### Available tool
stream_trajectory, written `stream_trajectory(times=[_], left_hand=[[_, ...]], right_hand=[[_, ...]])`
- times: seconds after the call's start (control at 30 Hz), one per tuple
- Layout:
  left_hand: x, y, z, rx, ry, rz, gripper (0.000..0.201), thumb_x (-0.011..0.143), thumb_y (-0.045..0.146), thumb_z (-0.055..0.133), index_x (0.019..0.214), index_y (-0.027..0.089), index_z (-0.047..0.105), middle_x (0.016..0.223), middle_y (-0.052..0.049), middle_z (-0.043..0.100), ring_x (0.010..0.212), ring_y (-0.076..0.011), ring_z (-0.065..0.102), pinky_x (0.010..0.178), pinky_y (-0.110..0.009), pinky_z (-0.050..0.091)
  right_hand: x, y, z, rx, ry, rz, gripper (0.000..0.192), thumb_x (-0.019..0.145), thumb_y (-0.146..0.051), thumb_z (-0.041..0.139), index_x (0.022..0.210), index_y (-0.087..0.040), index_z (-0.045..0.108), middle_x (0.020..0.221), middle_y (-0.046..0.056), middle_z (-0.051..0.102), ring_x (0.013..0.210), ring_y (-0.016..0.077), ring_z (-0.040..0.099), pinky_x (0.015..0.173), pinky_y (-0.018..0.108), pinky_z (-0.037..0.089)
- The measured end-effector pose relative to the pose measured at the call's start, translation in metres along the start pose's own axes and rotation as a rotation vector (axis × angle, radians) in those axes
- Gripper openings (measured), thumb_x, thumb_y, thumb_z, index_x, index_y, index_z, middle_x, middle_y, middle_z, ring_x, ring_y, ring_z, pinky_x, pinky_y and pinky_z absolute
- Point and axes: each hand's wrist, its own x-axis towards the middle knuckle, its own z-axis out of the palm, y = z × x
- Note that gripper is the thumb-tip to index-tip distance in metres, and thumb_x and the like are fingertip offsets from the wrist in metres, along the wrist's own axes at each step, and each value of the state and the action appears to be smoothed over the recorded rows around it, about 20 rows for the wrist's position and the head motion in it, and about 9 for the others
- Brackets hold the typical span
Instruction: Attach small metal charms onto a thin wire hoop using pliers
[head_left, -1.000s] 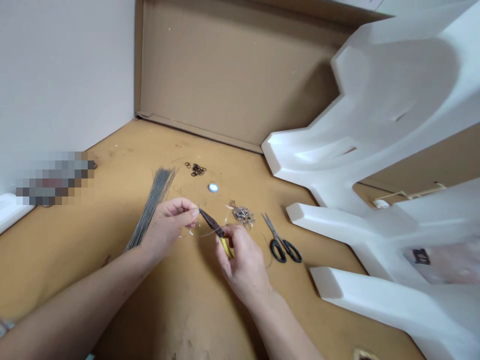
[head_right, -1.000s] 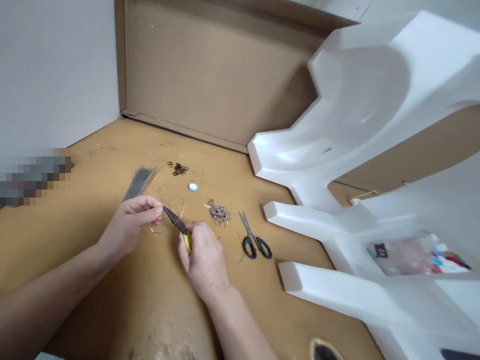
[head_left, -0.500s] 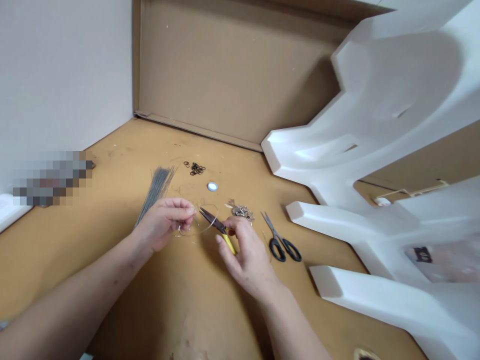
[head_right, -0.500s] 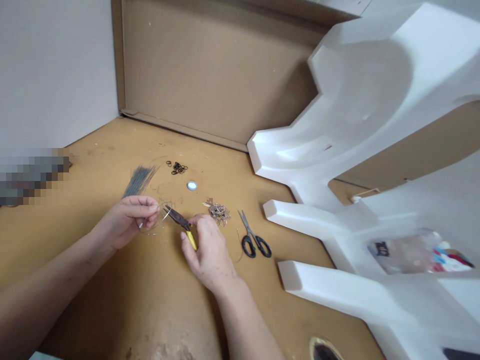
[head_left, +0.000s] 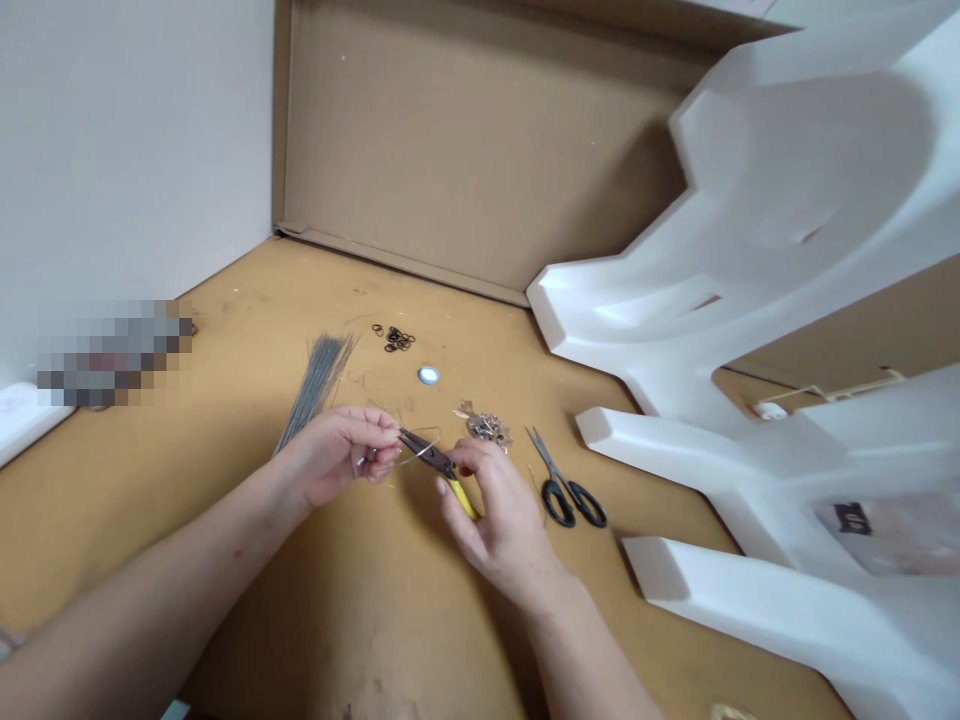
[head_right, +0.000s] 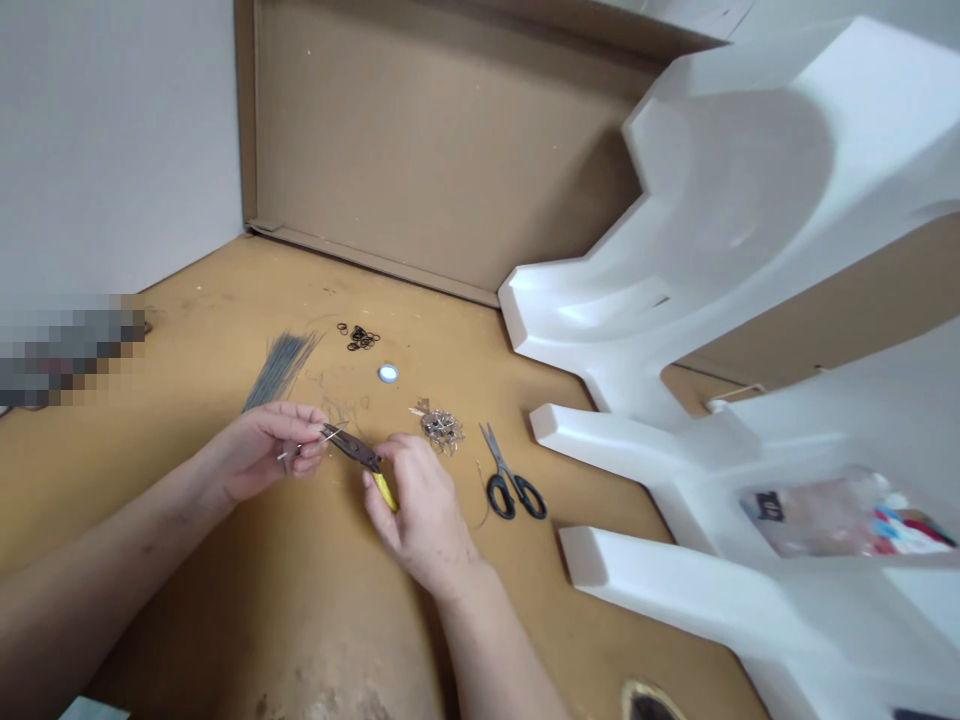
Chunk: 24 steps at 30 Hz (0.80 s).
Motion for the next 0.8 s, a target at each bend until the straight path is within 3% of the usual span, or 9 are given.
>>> stream_trajectory(times=[0.4, 0.8], left_hand=[[-0.0003, -0.0005, 0.0010, -0.014, 0.010, 0.004, 0.010, 0.052, 0.012, 0.059, 0.051, 0.012, 0.049, 0.042, 0.003, 0.043, 0.037, -0.0041, 0.035, 0.042, -0.020, 0.021], [0.0042, -0.0005, -0.0078, -0.084, -0.161, -0.118, 0.015, 0.056, 0.013, 0.057, 0.053, 0.013, 0.042, 0.044, 0.005, 0.034, 0.035, -0.0023, 0.027, 0.038, -0.017, 0.017]], right_hand=[[-0.0012, -0.0026, 0.0030, -0.034, 0.011, -0.024, 0.013, 0.079, -0.013, 0.045, 0.089, -0.020, 0.043, 0.081, 0.008, 0.054, 0.076, 0.0178, 0.053, 0.058, 0.030, 0.046], [-0.0006, -0.0022, 0.0004, -0.014, -0.031, -0.026, 0.014, 0.079, -0.014, 0.044, 0.091, -0.020, 0.042, 0.084, 0.008, 0.054, 0.078, 0.0184, 0.053, 0.059, 0.032, 0.047]])
